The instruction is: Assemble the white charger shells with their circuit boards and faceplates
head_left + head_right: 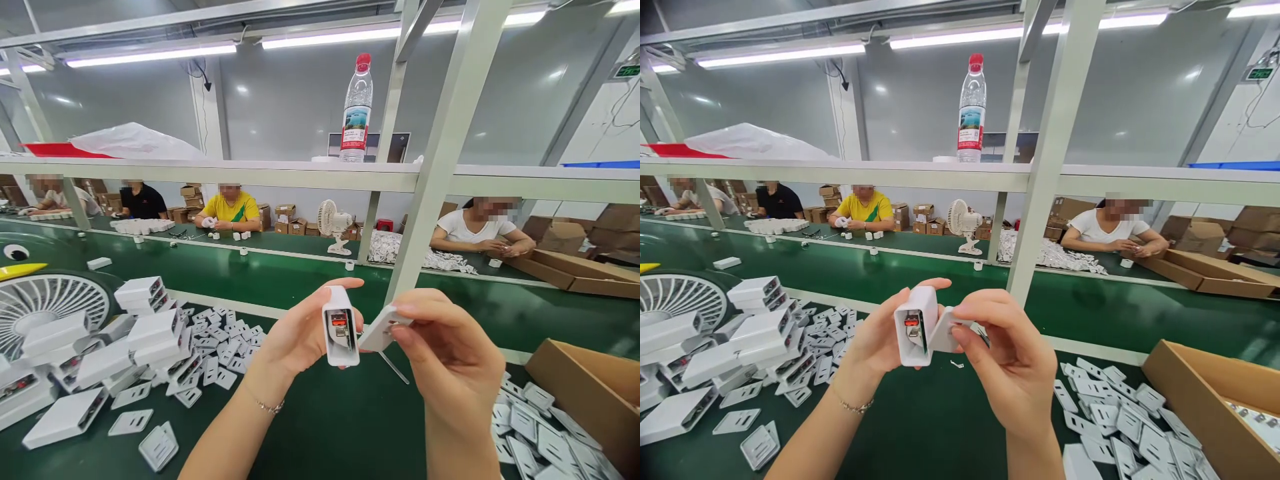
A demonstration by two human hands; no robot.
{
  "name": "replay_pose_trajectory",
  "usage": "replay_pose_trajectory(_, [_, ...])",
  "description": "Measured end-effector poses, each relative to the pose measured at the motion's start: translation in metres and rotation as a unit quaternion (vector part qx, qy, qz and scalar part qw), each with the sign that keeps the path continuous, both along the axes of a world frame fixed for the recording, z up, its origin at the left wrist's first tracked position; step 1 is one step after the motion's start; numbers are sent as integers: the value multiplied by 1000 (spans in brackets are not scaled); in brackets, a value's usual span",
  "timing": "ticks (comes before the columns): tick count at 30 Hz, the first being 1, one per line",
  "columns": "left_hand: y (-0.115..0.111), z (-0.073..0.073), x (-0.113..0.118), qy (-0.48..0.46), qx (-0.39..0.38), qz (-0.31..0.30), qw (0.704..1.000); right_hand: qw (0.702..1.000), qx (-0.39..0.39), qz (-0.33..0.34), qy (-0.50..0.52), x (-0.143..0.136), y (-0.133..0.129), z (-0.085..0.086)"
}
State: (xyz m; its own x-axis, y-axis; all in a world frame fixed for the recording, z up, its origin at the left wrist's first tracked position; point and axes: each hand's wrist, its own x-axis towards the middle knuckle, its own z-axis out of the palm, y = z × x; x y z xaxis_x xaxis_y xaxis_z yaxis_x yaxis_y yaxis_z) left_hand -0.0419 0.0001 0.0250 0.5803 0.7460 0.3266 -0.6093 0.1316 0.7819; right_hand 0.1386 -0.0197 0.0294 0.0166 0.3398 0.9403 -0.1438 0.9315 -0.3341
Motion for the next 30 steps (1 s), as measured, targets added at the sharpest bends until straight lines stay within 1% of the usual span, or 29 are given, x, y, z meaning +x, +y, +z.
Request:
replay_pose_trajectory(3, [2, -1, 1, 14, 1, 4, 1000, 1000, -6, 13, 2, 1, 0, 0])
replay_pose_trajectory(6, [4, -1, 2, 21, 3, 15, 1000, 1000, -4, 11, 6, 4, -1, -2])
replay_pose_trajectory(10, [5, -2, 4, 29, 3, 31, 999, 998, 8, 56, -19, 3, -2, -2])
replay_pose_trajectory(12, [4, -2, 5, 35, 3, 44, 998, 997, 13, 62, -43, 1, -2, -1])
replay_pose_trajectory(20, [1, 2, 4, 36, -7, 87, 996, 993, 59, 9, -105, -9, 1, -1])
replay_pose_trajectory(25, [2, 1, 6, 44, -16, 100, 994, 983, 104, -51, -140, -7, 6, 1])
replay_pose_trajectory(30, [1, -2, 10, 56, -29, 108, 992, 978, 94, -77, -167, -2, 16, -2])
